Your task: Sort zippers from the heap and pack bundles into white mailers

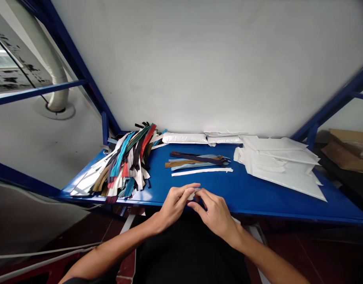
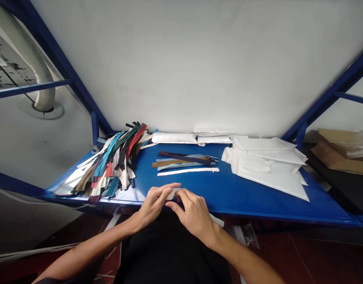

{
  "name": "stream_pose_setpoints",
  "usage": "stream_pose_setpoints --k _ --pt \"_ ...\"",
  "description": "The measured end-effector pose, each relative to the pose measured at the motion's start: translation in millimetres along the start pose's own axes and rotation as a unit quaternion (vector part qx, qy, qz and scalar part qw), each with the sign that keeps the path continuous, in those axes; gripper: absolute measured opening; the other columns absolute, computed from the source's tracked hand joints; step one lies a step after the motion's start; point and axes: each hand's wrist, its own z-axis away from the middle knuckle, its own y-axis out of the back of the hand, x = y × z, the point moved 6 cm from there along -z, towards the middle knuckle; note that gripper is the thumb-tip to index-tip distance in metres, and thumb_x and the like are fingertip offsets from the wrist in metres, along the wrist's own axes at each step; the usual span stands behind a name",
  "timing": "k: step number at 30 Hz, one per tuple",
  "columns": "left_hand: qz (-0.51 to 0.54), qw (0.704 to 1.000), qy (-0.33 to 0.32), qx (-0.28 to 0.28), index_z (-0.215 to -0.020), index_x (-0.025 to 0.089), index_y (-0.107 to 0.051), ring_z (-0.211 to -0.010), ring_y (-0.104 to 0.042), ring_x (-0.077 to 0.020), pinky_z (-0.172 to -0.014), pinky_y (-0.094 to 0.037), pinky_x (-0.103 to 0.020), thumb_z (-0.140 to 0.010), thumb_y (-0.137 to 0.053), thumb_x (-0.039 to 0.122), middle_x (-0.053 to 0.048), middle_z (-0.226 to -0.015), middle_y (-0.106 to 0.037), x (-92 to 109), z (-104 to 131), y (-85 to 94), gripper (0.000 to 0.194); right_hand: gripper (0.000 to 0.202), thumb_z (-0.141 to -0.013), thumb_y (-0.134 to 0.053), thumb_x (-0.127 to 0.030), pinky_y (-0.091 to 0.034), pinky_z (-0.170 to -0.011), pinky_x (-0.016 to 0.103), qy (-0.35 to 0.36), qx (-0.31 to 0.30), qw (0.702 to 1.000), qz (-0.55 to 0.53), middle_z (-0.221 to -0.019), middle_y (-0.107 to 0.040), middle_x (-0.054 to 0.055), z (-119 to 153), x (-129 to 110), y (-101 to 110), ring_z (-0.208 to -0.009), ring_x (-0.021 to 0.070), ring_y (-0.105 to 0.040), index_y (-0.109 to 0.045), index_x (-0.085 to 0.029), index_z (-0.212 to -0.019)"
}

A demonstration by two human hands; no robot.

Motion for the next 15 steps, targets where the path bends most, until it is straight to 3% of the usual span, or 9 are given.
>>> stream_pose_setpoints --k 4,8,10,12,15 --pt "-0.034 0.999 -0.022 -0.010 -0.134 0.014 -0.078 -0.072 -0.069 -0.0175 -0.074 -0.058 -0.027 -0.110 -0.048 0.057 -0.007 -0.084 -0.079 -3 2 1.0 0.059 0.037 -0.108 -0.061 -0.057 -0.047 -0.068 0.030 -0.087 -0.048 0.981 -0.168 -0.085 -0.072 0.003 -4 18 -14 -0.074 0.0184 -0.065 -0.067 -0.023 -0.096" --pt "-0.060 0.996 -0.044 -0.044 -0.139 0.012 -0.075 -0.061 -0.059 -0.0127 -0.061 -0.052 -0.021 -0.111 -0.045 0.056 -0.005 -0.076 -0.074 -10 2 0.7 0.060 0.045 -0.100 -0.067 -0.064 -0.038 -0.056 0.026 -0.159 -0.095 0.908 -0.375 -0.068 -0.052 -0.005 -6 31 -22 -0.057 0.0113 -0.045 -0.058 -0.022 -0.087" --pt "-0.089 0.993 -0.066 -0.043 -0.139 0.011 -0.075 -0.056 -0.053 -0.0108 -0.057 -0.048 -0.019 -0.112 -0.044 0.054 -0.004 -0.070 -0.071 -10 3 0.5 0.059 0.046 -0.102 -0.064 -0.064 -0.031 -0.052 0.025 -0.176 -0.114 0.885 -0.416 -0.064 -0.043 -0.008 -5 29 -24 -0.053 0.0101 -0.036 -0.053 -0.023 -0.086" --pt "-0.123 0.987 -0.094 -0.037 -0.138 0.010 -0.075 -0.052 -0.049 -0.0093 -0.055 -0.045 -0.018 -0.112 -0.045 0.051 -0.003 -0.065 -0.068 -7 2 0.9 0.057 0.045 -0.104 -0.061 -0.061 -0.030 -0.053 0.025 -0.157 -0.115 0.899 -0.392 -0.065 -0.042 -0.007 -6 25 -21 -0.055 0.0105 -0.035 -0.052 -0.023 -0.082" --pt "-0.157 0.980 -0.118 -0.016 -0.133 0.009 -0.077 -0.050 -0.048 -0.0082 -0.053 -0.042 -0.018 -0.111 -0.046 0.049 -0.005 -0.069 -0.070 3 -3 10.9 0.055 0.044 -0.108 -0.058 -0.051 -0.034 -0.060 0.027 -0.092 -0.064 0.956 -0.272 -0.068 -0.049 -0.004 -12 22 -4 -0.061 0.0116 -0.041 -0.052 -0.021 -0.076"
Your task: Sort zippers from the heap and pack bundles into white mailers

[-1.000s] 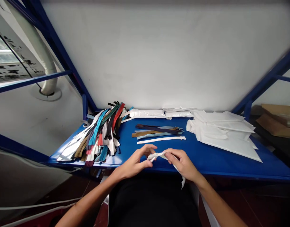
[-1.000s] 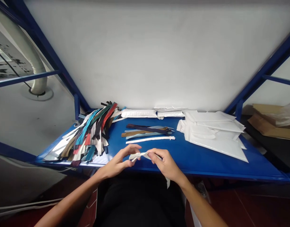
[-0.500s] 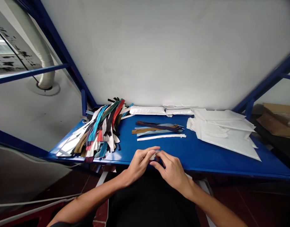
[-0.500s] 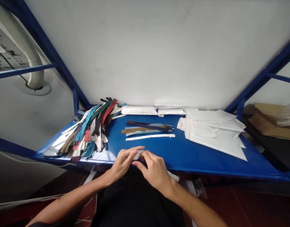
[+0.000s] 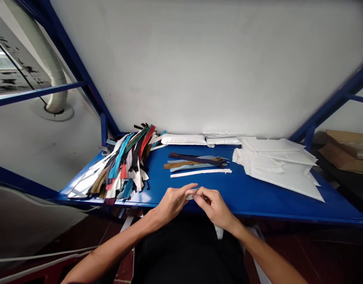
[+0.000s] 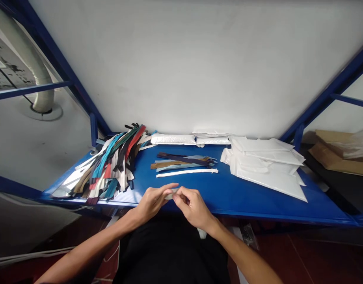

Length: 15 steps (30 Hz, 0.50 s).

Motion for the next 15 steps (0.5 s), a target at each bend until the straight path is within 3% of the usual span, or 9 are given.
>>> stream_pose_setpoints --k 3,6,8,10,13,14,15 --pt "-0.020 0.994 0.049 0.092 -0.124 0.012 -0.081 -0.047 -0.047 -0.0085 -0.048 -0.040 -0.018 -0.110 -0.047 0.052 -0.002 -0.065 -0.066 -2 -6 39.6 0.054 0.042 -0.108 -0.057 -0.046 -0.033 -0.058 0.028 0.032 0.075 0.992 0.095 -0.067 -0.051 -0.003 0 -5 30 -0.059 0.0117 -0.042 -0.054 -0.021 -0.075" --pt "-0.038 0.964 0.118 0.235 -0.120 0.015 -0.083 -0.044 -0.043 -0.0096 -0.046 -0.040 -0.019 -0.107 -0.050 0.057 0.003 -0.054 -0.050 -9 -2 94.9 0.055 0.041 -0.107 -0.060 -0.044 -0.033 -0.056 0.028 0.048 0.178 0.968 0.169 -0.064 -0.048 -0.003 4 -7 70 -0.057 0.0121 -0.041 -0.056 -0.021 -0.073" --pt "-0.039 0.946 0.151 0.284 -0.120 0.014 -0.082 -0.044 -0.041 -0.0099 -0.046 -0.039 -0.019 -0.106 -0.050 0.060 0.005 -0.052 -0.046 -14 4 121.6 0.058 0.039 -0.106 -0.062 -0.044 -0.035 -0.057 0.028 0.063 0.244 0.947 0.198 -0.064 -0.050 -0.003 9 -8 92 -0.058 0.0129 -0.044 -0.058 -0.021 -0.074" --pt "-0.049 0.961 0.161 0.221 -0.118 0.013 -0.082 -0.044 -0.044 -0.0108 -0.046 -0.039 -0.020 -0.107 -0.048 0.062 0.004 -0.052 -0.047 -17 2 127.9 0.060 0.033 -0.106 -0.062 -0.044 -0.040 -0.058 0.028 0.072 0.281 0.938 0.187 -0.071 -0.057 -0.001 13 -7 103 -0.061 0.0141 -0.049 -0.065 -0.021 -0.083" --pt "-0.098 0.987 0.110 -0.057 -0.115 0.020 -0.084 -0.058 -0.064 -0.0155 -0.059 -0.050 -0.022 -0.106 -0.055 0.060 -0.001 -0.066 -0.068 -8 -5 97.7 0.050 0.029 -0.109 -0.059 -0.046 -0.041 -0.055 0.028 0.064 0.281 0.950 0.118 -0.079 -0.064 0.001 14 -3 99 -0.058 0.0139 -0.053 -0.072 -0.022 -0.101" --pt "-0.115 0.982 0.077 -0.129 -0.116 0.023 -0.083 -0.071 -0.071 -0.0179 -0.068 -0.054 -0.024 -0.104 -0.060 0.059 -0.004 -0.080 -0.076 -3 -4 85.7 0.045 0.029 -0.109 -0.058 -0.048 -0.040 -0.054 0.028 0.057 0.268 0.957 0.090 -0.078 -0.063 0.001 13 -2 93 -0.056 0.0133 -0.052 -0.072 -0.022 -0.103" --pt "-0.131 0.977 0.046 -0.162 -0.119 0.025 -0.082 -0.084 -0.075 -0.0201 -0.076 -0.056 -0.025 -0.103 -0.064 0.058 -0.006 -0.097 -0.080 3 -4 76.7 0.041 0.031 -0.109 -0.058 -0.049 -0.039 -0.053 0.028 0.050 0.251 0.965 0.059 -0.076 -0.061 0.000 12 -1 86 -0.054 0.0128 -0.051 -0.071 -0.022 -0.102"
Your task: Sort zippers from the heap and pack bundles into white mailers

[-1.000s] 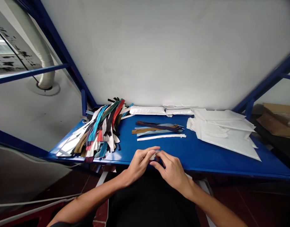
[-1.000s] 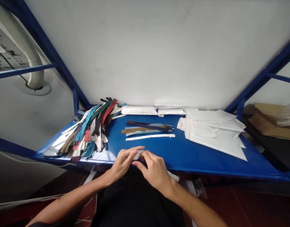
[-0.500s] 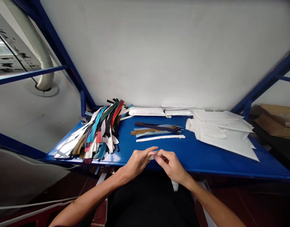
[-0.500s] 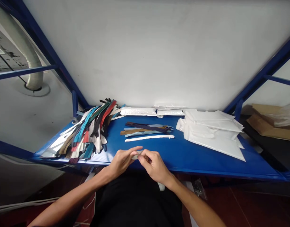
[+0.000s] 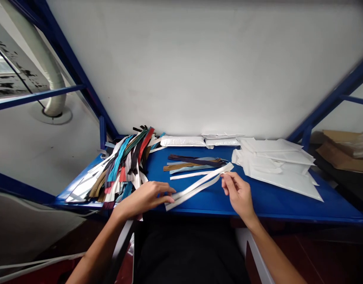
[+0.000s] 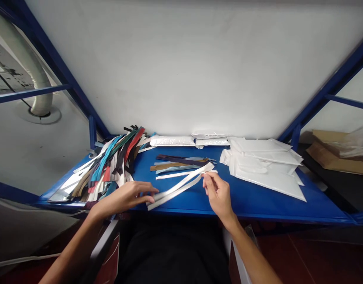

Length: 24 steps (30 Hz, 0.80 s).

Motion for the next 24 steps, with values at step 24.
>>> stream_pose_setpoints --k 24 --pt "-0.066 0.844 0.077 0.526 -0.089 0.013 -0.082 -0.046 -0.049 -0.0115 -0.051 -0.037 -0.026 -0.116 -0.035 0.047 0.001 -0.052 -0.055 -3 29 61.6 0.064 0.042 -0.106 -0.058 -0.056 -0.038 -0.057 0.028 -0.046 -0.132 0.983 0.118 -0.064 -0.060 -0.001 2 -12 -10 -0.057 0.0146 -0.051 -0.064 -0.022 -0.082"
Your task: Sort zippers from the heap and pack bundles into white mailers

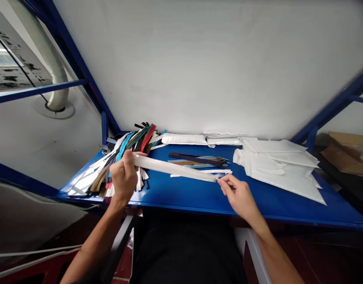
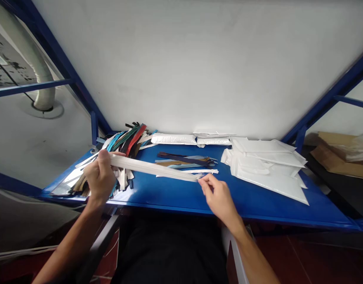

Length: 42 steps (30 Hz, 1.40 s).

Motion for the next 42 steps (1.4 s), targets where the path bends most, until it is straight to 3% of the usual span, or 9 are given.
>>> stream_pose_setpoints --k 4,8,12,18,24,27,29,35,42 --pt "0.068 0.984 0.126 -0.102 -0.095 0.013 -0.080 -0.049 -0.048 -0.0134 -0.050 -0.037 -0.026 -0.111 -0.036 0.062 0.001 -0.056 -0.052 -32 -1 -25.9 0.068 0.044 -0.102 -0.064 -0.062 -0.041 -0.055 0.027 -0.026 0.085 0.996 -0.009 -0.068 -0.066 0.002 -11 23 26 -0.054 0.0139 -0.052 -0.067 -0.022 -0.084" --pt "0.054 0.959 0.093 -0.264 -0.137 0.016 -0.068 -0.076 -0.066 -0.0192 -0.063 -0.050 -0.027 -0.106 -0.049 0.063 -0.006 -0.093 -0.073 -45 2 -62.8 0.059 0.058 -0.094 -0.069 -0.070 -0.036 -0.044 0.026 -0.097 0.141 0.973 -0.157 -0.094 -0.077 0.010 -24 58 33 -0.054 0.0136 -0.055 -0.069 -0.017 -0.118" --pt "-0.150 0.979 -0.019 -0.139 -0.128 0.019 -0.071 -0.126 -0.061 -0.0334 -0.101 -0.053 -0.043 -0.105 -0.055 0.051 -0.015 -0.136 -0.069 -69 -24 -37.1 0.043 0.075 -0.093 -0.071 -0.071 -0.043 -0.047 0.027 -0.115 0.144 0.973 -0.142 -0.100 -0.079 0.012 -27 72 31 -0.050 0.0119 -0.054 -0.060 -0.016 -0.144" --pt "-0.320 0.935 0.005 -0.152 -0.105 0.017 -0.080 -0.120 -0.059 -0.0397 -0.103 -0.048 -0.053 -0.102 -0.058 0.043 -0.018 -0.121 -0.074 -109 -38 -18.4 0.034 0.058 -0.098 -0.067 -0.068 -0.046 -0.051 0.028 -0.085 0.050 0.987 -0.127 -0.089 -0.078 0.009 -22 56 -1 -0.050 0.0113 -0.052 -0.074 -0.016 -0.121" --pt "-0.201 0.970 -0.073 -0.114 -0.101 0.020 -0.077 -0.115 -0.064 -0.0323 -0.105 -0.048 -0.049 -0.106 -0.054 0.038 -0.013 -0.117 -0.077 -48 -25 -21.0 0.030 0.052 -0.104 -0.060 -0.065 -0.046 -0.054 0.027 -0.059 -0.096 0.979 -0.172 -0.090 -0.077 0.008 -13 30 -38 -0.055 0.0115 -0.054 -0.077 -0.018 -0.117" --pt "-0.037 0.966 -0.143 -0.211 -0.104 0.021 -0.075 -0.108 -0.069 -0.0248 -0.100 -0.052 -0.039 -0.107 -0.057 0.037 -0.010 -0.112 -0.078 2 8 -42.2 0.025 0.065 -0.106 -0.049 -0.072 -0.036 -0.047 0.024 -0.059 -0.224 0.936 -0.266 -0.104 -0.077 0.012 1 13 -61 -0.058 0.0109 -0.057 -0.071 -0.020 -0.137" --pt "0.058 0.939 -0.153 -0.301 -0.106 0.021 -0.074 -0.105 -0.072 -0.0220 -0.095 -0.054 -0.034 -0.108 -0.055 0.036 -0.009 -0.110 -0.078 29 38 -61.1 0.024 0.074 -0.102 -0.052 -0.077 -0.030 -0.044 0.023 -0.062 -0.242 0.914 -0.320 -0.106 -0.073 0.011 7 5 -69 -0.056 0.0092 -0.053 -0.063 -0.021 -0.149" --pt "0.170 0.796 -0.013 -0.580 -0.094 0.020 -0.074 -0.065 -0.062 -0.0121 -0.067 -0.044 -0.025 -0.111 -0.049 0.043 -0.001 -0.083 -0.077 52 105 -104.3 0.038 0.056 -0.096 -0.073 -0.066 -0.024 -0.047 0.024 -0.108 -0.047 0.933 -0.339 -0.062 -0.043 -0.007 1 20 -51 -0.051 0.0081 -0.032 -0.075 -0.016 -0.119" --pt "0.272 0.730 0.112 -0.616 -0.099 0.015 -0.078 -0.062 -0.054 -0.0110 -0.065 -0.044 -0.024 -0.108 -0.053 0.061 -0.005 -0.083 -0.077 27 98 -104.9 0.053 0.047 -0.091 -0.078 -0.064 -0.025 -0.043 0.023 -0.106 0.122 0.923 -0.350 -0.065 -0.052 -0.004 -12 38 -15 -0.049 0.0081 -0.038 -0.073 -0.018 -0.099"
